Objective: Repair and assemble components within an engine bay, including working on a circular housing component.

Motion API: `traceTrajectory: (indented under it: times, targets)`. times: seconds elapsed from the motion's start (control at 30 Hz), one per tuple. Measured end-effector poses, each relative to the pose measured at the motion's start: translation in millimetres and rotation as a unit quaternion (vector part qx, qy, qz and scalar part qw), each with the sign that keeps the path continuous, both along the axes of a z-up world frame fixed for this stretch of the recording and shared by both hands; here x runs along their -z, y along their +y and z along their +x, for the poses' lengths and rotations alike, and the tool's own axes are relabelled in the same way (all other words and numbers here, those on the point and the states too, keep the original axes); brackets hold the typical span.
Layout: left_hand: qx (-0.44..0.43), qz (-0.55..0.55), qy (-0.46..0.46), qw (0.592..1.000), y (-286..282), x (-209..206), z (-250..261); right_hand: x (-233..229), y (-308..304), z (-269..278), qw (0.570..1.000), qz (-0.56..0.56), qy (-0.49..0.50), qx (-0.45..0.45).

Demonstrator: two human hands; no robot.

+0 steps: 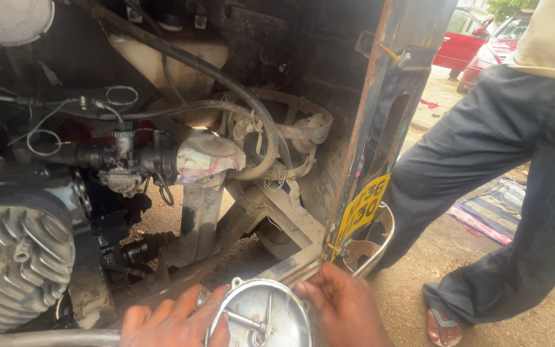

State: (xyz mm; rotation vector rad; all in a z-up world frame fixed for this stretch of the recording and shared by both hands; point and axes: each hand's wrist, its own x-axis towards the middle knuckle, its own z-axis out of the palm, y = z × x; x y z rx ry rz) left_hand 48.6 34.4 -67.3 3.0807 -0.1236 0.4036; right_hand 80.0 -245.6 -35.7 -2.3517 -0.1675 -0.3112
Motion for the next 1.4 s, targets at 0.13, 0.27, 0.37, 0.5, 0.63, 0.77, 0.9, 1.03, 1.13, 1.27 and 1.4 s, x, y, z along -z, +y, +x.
traceTrajectory:
  times: [0.13, 0.27, 0.37, 0.5, 0.63, 0.77, 0.9, 1.03, 1.13, 1.27, 1.4]
  targets:
    - [-0.021, -0.007, 0.052, 0.998, -1, -2, -1, 21, -14, 4, 0.997, -0.046, 0.066, 0.021]
    - [0.013, -0.012, -0.068, 0.998, 0, 4, -1, -4, 8, -4, 0.993, -0.027, 0.102, 0.059]
    - [-0.015, -0.002, 0.021, 1.0, -1, 4, 1, -18, 11, -1, 1.0, 0.017, 0.014, 0.007]
    - [-0.025, -0.011, 0.063, 0.998, -2, 1, -1, 6, -11, 3, 0.999, -0.02, -0.006, -0.025]
    - [0.011, -0.009, -0.019, 1.0, -1, -3, -9, 0, -2, 4, 0.998, -0.053, -0.007, -0.022]
    - [0.003, -0.02, 0.052, 0.998, -5, -25, -12, -25, 9, -5, 1.0, -0.015, 0.005, -0.014]
    - [0.005, -0.019, 0.012, 1.0, -1, -12, -11, -3, -2, -1, 0.999, 0.008, 0.024, -0.037]
    - [0.007, -0.033, 0.022, 0.999, -2, -6, -5, -27, 16, 3, 0.999, 0.015, 0.007, -0.052]
    - [0.0, -0.031, 0.032, 0.999, -6, -11, -3, -39, 14, 2, 0.998, -0.014, -0.001, -0.06]
    - [0.014, -0.038, 0.018, 0.999, -5, -20, -11, -20, 3, 4, 0.997, 0.019, 0.06, -0.045]
    - [0.011, -0.067, 0.041, 0.997, -9, -42, -25, -44, 34, 1, 0.998, -0.005, 0.035, -0.043]
